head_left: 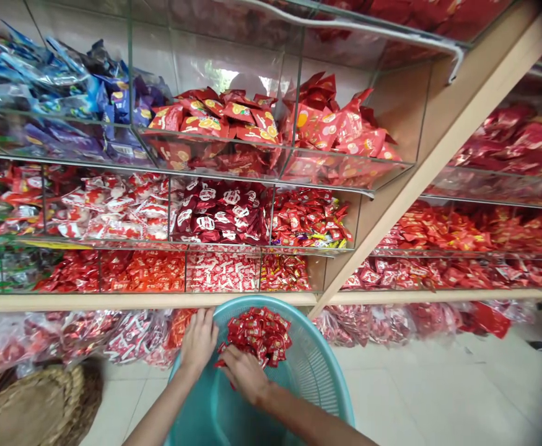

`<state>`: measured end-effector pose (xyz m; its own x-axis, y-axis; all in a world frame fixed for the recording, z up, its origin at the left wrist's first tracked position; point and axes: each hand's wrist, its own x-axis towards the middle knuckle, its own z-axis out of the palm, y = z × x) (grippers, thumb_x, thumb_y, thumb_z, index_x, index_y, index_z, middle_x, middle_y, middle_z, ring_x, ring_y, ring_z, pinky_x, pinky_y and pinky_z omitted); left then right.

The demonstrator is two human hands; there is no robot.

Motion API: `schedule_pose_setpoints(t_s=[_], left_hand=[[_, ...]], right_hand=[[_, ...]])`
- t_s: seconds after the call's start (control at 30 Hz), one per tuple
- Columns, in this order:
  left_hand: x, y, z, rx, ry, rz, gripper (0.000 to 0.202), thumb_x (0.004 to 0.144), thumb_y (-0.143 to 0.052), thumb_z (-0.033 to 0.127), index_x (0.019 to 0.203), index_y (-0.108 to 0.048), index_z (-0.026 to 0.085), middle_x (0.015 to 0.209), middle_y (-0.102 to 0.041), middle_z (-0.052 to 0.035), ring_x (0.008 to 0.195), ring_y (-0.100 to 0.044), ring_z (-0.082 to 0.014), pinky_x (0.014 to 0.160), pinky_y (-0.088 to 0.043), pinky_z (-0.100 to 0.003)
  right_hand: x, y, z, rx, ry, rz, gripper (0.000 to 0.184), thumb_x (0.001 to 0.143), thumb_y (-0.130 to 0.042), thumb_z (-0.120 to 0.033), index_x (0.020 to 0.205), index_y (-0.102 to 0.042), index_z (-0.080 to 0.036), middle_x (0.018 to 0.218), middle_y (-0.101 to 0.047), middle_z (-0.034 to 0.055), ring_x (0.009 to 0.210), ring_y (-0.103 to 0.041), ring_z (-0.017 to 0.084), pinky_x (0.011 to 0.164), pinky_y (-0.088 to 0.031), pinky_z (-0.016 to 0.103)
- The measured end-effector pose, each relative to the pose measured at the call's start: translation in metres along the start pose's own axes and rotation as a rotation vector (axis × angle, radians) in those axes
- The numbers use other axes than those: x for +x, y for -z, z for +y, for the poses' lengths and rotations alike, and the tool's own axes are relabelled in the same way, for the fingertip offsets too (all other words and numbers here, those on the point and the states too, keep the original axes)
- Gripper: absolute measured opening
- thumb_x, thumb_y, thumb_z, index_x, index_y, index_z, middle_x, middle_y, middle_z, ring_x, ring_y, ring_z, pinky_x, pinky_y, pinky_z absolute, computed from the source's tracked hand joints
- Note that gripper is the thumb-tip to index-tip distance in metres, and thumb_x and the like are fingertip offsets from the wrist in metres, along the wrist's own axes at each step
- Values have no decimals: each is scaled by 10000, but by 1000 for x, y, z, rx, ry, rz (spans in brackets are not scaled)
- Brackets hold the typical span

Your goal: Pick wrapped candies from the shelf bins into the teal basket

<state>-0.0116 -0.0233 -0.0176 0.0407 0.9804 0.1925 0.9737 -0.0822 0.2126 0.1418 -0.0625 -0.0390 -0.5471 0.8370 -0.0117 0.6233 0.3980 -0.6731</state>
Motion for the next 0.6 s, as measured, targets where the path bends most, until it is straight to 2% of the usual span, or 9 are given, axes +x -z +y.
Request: schedule_pose_setpoints(t_s=[0.1, 0.2, 0.3, 0.4, 0.47, 0.6], left_hand=[[0, 0, 0, 11, 2, 2, 431, 896, -294, 251, 1269, -486, 153, 1158, -567, -101, 1046, -513, -225, 920, -422, -369], [0, -1, 0, 23, 4, -2, 436, 892, -307, 243, 1282, -477, 150, 1171, -565, -105, 1054, -512, -222, 923, -419, -365], [-1, -1, 0, 21, -2, -7, 441, 897, -292, 254, 1282, -477, 142, 1163, -565, -111, 1056, -509, -231, 931, -416, -375], [-1, -1, 0, 20, -2, -9, 450, 901, -272, 259, 1287, -468, 137, 1157, -561, -114, 1071, -502, -241, 930, -416, -378], [-2, -1, 0, 21, 1, -9, 450, 901, -271, 260, 1291, -462, 142, 1168, -555, -112, 1078, -498, -242, 934, -411, -377], [-2, -1, 1, 14, 9, -15, 451, 898, -282, 261, 1301, -453, 154, 1196, -546, -110, 1075, -499, -238, 936, -404, -384]], right_hand=[[18, -8, 2, -118, -85, 18, 211, 892, -441, -280, 1035, -589, -322, 1092, -613, 18, 849, -627, 257, 654, -455, 360], [25, -18, 9, -181, -128, -17, 259, 866, -431, -225, 1034, -597, -332, 1173, -594, 6, 826, -639, 261, 613, -443, 365], [19, -24, 15, -202, -85, -32, 317, 851, -410, -184, 1058, -598, -333, 1327, -517, -16, 856, -637, 258, 622, -441, 367], [6, -24, 15, -205, -17, -45, 331, 867, -380, -199, 1089, -586, -334, 1384, -470, -16, 910, -619, 270, 619, -433, 371], [-4, -24, 14, -202, 15, -62, 312, 870, -388, -228, 1067, -595, -352, 1328, -512, -21, 881, -617, 262, 606, -423, 363], [-19, -27, 13, -169, 17, -135, 241, 841, -448, -270, 974, -624, -366, 1083, -615, -19, 707, -607, 219, 569, -407, 345]])
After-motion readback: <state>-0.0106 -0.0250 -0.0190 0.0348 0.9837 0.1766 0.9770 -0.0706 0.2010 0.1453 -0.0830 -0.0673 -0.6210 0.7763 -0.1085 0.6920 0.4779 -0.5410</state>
